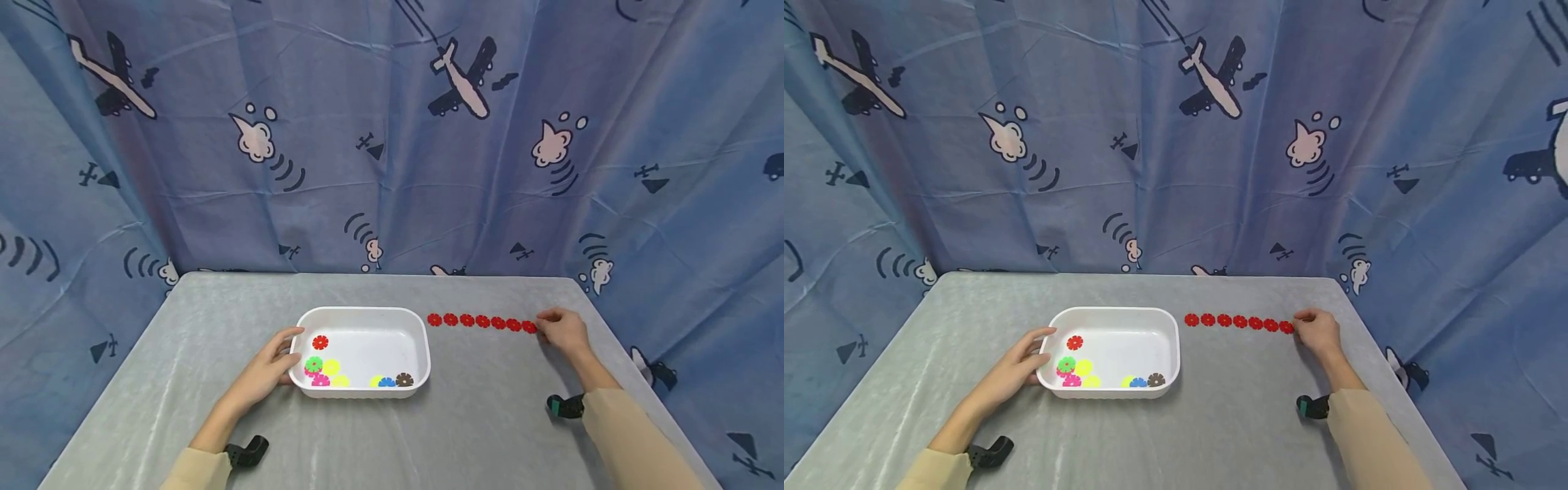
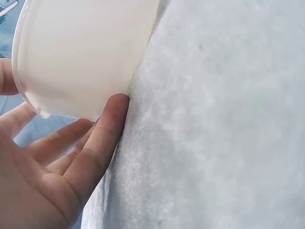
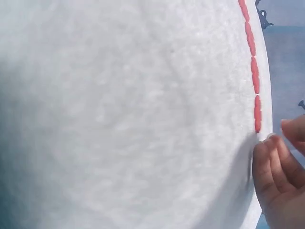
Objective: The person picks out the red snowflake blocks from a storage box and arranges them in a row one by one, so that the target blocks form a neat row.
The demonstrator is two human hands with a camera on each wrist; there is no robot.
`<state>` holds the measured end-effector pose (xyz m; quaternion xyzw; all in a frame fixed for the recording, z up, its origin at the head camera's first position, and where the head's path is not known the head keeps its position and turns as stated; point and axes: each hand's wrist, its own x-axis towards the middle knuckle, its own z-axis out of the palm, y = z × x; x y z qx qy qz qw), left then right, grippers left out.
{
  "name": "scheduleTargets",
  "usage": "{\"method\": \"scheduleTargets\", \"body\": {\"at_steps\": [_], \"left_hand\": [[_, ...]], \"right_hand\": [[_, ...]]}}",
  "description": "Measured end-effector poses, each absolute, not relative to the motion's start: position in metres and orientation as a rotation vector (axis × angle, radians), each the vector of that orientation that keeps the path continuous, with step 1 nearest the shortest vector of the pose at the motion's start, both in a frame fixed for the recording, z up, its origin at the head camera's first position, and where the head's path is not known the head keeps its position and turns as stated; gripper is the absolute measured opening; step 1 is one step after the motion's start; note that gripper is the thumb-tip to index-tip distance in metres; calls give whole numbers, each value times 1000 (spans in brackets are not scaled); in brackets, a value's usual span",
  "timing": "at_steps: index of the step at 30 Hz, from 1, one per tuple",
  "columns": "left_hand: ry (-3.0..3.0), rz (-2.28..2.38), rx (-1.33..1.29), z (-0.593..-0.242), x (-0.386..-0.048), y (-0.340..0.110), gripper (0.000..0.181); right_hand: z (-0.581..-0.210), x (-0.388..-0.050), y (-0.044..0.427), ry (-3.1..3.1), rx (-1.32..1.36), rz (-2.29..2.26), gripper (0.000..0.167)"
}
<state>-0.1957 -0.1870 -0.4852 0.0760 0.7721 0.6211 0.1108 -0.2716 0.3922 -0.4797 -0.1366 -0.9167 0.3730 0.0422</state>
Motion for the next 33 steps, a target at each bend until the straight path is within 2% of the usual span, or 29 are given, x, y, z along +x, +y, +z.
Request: {"method": "scheduleTargets", "body": {"at_steps": [8, 28, 33], "left_hand": [[2266, 1824, 230, -484, -197, -187, 51], [2284, 1809, 209, -486, -197, -187, 50], [2280, 1816, 208, -486, -197, -186, 50]], "right_hand": [[-452, -269, 375, -2722, -326, 1236, 38], [-404, -253, 268, -2597, -11, 1557, 38], [-399, -247, 237, -2589, 70, 1581, 33]]}}
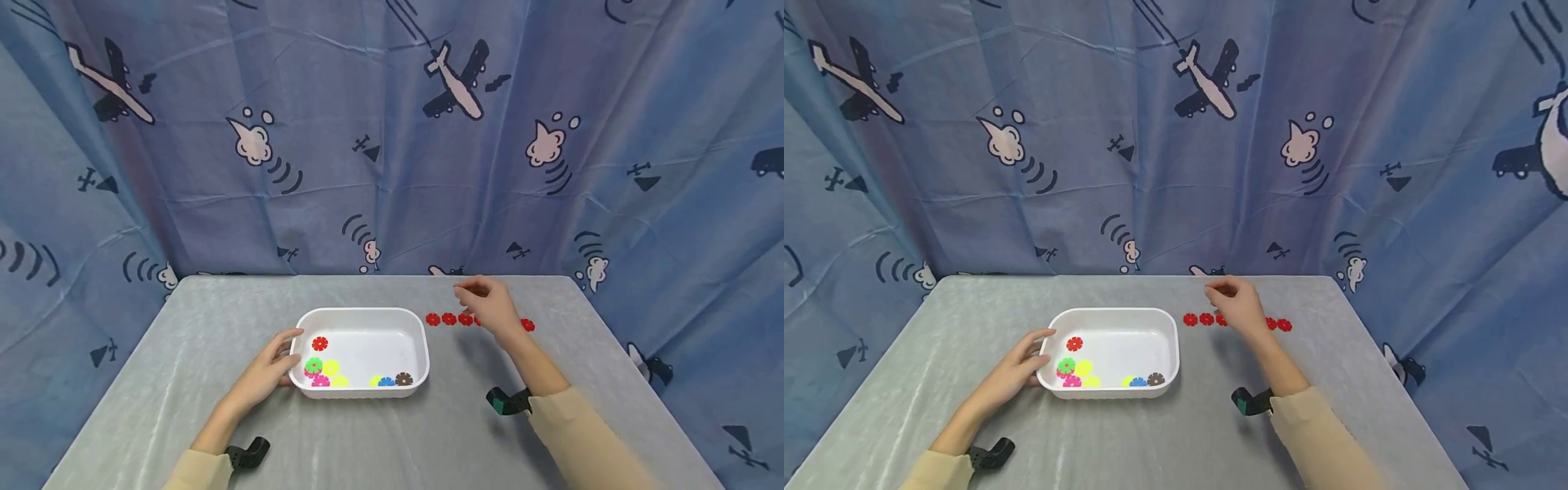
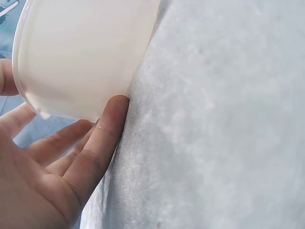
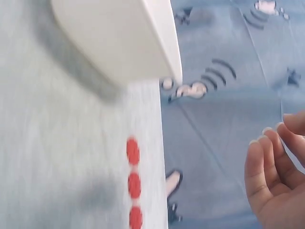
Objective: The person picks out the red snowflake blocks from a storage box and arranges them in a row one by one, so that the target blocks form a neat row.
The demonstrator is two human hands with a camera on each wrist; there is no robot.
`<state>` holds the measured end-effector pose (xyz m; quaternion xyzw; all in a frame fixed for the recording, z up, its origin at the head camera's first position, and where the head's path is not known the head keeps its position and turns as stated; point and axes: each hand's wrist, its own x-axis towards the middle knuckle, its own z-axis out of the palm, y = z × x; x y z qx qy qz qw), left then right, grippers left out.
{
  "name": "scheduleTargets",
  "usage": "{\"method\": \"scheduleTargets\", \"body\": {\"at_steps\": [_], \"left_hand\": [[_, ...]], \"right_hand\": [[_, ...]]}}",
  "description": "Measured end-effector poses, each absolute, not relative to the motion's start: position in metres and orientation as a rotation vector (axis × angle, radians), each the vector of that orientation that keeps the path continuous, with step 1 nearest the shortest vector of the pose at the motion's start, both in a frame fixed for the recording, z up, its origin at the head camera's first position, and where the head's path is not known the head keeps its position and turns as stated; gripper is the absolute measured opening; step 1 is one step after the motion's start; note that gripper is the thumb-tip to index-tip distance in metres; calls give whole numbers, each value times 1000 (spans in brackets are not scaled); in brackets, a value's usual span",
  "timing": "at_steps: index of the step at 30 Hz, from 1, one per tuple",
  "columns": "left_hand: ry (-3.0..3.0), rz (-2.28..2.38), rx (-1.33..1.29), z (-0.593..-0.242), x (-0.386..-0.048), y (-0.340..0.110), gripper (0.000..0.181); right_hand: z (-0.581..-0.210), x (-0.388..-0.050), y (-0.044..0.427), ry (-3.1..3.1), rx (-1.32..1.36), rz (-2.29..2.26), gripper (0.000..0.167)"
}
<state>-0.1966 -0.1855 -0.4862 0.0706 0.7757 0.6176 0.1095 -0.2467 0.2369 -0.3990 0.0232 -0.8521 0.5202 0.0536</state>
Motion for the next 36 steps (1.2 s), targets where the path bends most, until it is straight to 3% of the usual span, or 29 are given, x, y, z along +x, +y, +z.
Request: {"method": "scheduleTargets", "body": {"at_steps": [19, 36], "left_hand": [[2257, 1824, 223, -485, -196, -187, 51], [2258, 1850, 213, -489, -198, -185, 49]], "right_hand": [[-417, -240, 128, -2536, 322, 1656, 16], [-440, -247, 65, -2723, 449, 1570, 14]]}}
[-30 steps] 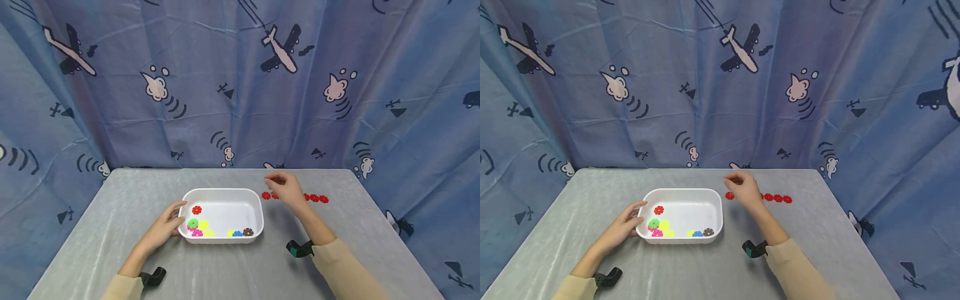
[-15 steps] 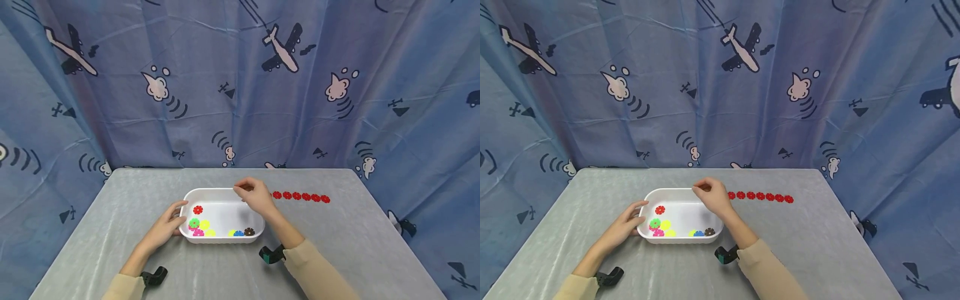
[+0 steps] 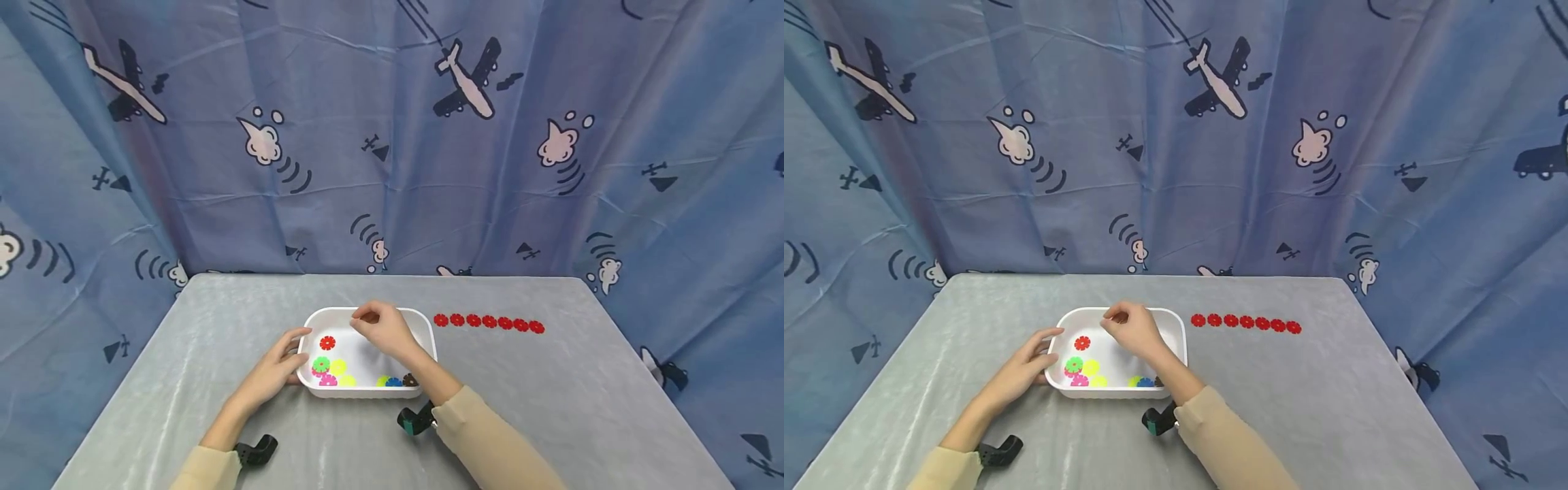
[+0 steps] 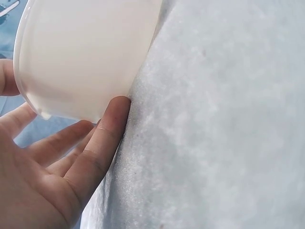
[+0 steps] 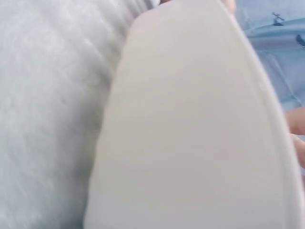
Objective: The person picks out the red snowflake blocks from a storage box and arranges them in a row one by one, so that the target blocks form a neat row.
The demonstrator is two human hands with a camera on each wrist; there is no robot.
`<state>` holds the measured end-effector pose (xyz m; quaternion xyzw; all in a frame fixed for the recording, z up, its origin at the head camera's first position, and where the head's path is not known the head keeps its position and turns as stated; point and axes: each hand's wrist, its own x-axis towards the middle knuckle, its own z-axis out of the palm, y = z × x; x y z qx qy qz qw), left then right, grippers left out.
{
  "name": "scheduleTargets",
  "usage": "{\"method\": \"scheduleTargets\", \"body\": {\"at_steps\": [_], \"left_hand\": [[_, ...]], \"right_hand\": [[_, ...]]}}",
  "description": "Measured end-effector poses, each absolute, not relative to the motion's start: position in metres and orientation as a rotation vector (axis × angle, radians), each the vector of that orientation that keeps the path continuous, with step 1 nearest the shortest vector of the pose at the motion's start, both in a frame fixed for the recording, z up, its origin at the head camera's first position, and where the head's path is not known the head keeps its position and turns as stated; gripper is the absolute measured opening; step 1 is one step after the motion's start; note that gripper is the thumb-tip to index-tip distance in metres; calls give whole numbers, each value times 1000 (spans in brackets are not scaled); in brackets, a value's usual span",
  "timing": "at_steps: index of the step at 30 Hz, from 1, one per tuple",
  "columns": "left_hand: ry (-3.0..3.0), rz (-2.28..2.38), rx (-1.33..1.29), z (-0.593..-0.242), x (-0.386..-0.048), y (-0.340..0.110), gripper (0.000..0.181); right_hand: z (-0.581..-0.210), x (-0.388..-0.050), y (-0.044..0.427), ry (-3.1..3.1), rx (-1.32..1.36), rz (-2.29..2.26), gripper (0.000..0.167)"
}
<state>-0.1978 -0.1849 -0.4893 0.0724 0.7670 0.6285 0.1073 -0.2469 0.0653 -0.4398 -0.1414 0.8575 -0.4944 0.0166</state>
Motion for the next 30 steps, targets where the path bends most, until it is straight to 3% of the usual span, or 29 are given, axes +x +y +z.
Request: {"method": "scheduleTargets", "body": {"at_steps": [30], "left_hand": [[2257, 1843, 229, -491, -198, -186, 50]], "right_hand": [[-481, -269, 13, 2747, -562, -1056, 13]]}}
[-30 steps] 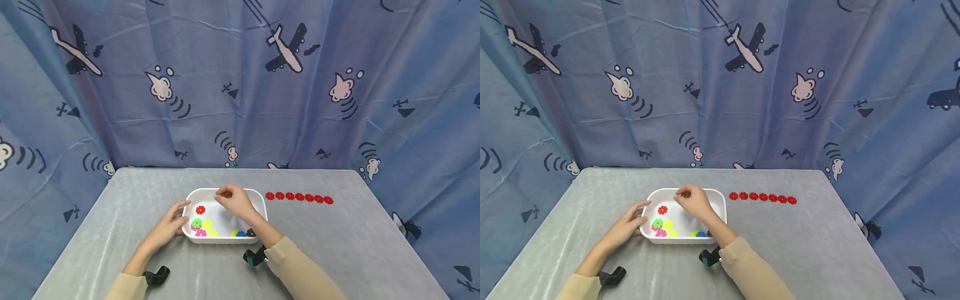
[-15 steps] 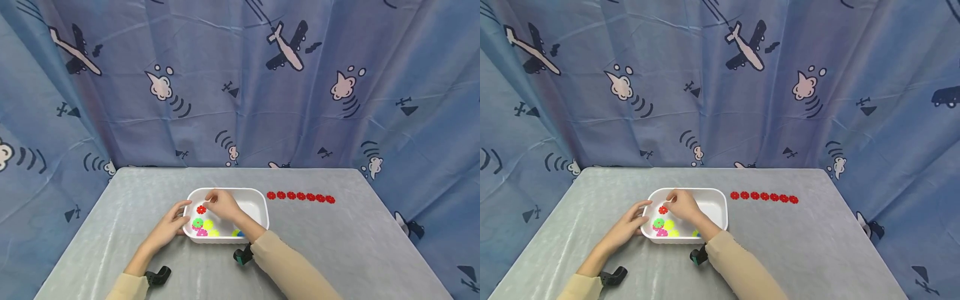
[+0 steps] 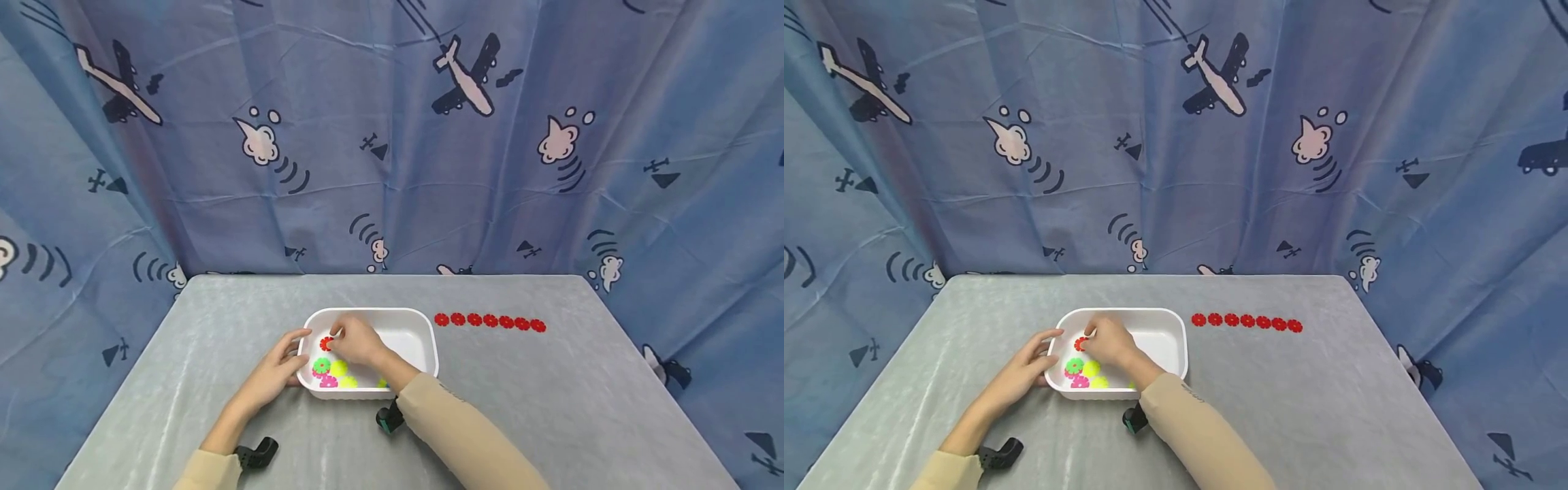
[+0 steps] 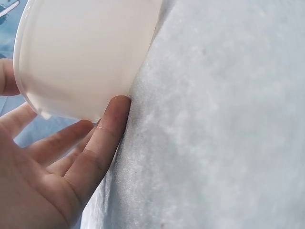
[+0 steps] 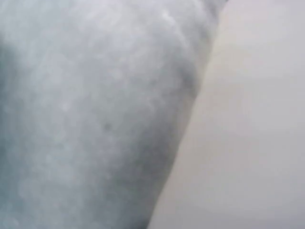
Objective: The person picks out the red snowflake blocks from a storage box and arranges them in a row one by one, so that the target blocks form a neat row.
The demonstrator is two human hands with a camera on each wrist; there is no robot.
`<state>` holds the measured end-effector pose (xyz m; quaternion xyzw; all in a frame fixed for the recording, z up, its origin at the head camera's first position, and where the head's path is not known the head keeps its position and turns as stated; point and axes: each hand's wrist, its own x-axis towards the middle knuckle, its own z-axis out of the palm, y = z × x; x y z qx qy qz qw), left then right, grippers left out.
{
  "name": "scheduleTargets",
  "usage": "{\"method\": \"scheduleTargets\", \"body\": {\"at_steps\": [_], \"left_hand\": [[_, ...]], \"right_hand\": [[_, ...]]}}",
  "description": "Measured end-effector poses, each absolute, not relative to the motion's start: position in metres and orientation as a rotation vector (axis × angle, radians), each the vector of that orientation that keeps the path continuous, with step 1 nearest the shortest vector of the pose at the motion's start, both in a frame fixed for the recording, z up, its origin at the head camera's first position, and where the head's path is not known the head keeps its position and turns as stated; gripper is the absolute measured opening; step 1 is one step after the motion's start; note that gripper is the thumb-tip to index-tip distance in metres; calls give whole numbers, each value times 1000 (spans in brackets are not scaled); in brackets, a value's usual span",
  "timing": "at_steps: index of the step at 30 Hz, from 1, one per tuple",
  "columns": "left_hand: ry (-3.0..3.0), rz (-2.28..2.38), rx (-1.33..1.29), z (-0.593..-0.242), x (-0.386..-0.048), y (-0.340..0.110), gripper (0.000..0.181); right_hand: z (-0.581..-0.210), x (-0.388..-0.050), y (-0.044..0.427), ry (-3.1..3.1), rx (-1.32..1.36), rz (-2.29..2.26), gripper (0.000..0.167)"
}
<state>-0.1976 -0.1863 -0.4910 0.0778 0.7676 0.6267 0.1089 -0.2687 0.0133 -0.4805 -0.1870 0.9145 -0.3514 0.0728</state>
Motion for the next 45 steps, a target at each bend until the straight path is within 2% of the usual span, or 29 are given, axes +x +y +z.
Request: {"method": "scheduleTargets", "body": {"at_steps": [9, 17, 45], "left_hand": [[2256, 1842, 233, -490, -198, -186, 50], [2264, 1832, 228, -489, -197, -187, 49], [2259, 1833, 221, -491, -197, -187, 50]], "right_hand": [[-480, -266, 10, 2793, -551, -921, 18], [-479, -263, 7, 2798, -529, -806, 16], [-470, -264, 23, 2671, -581, -996, 17]]}}
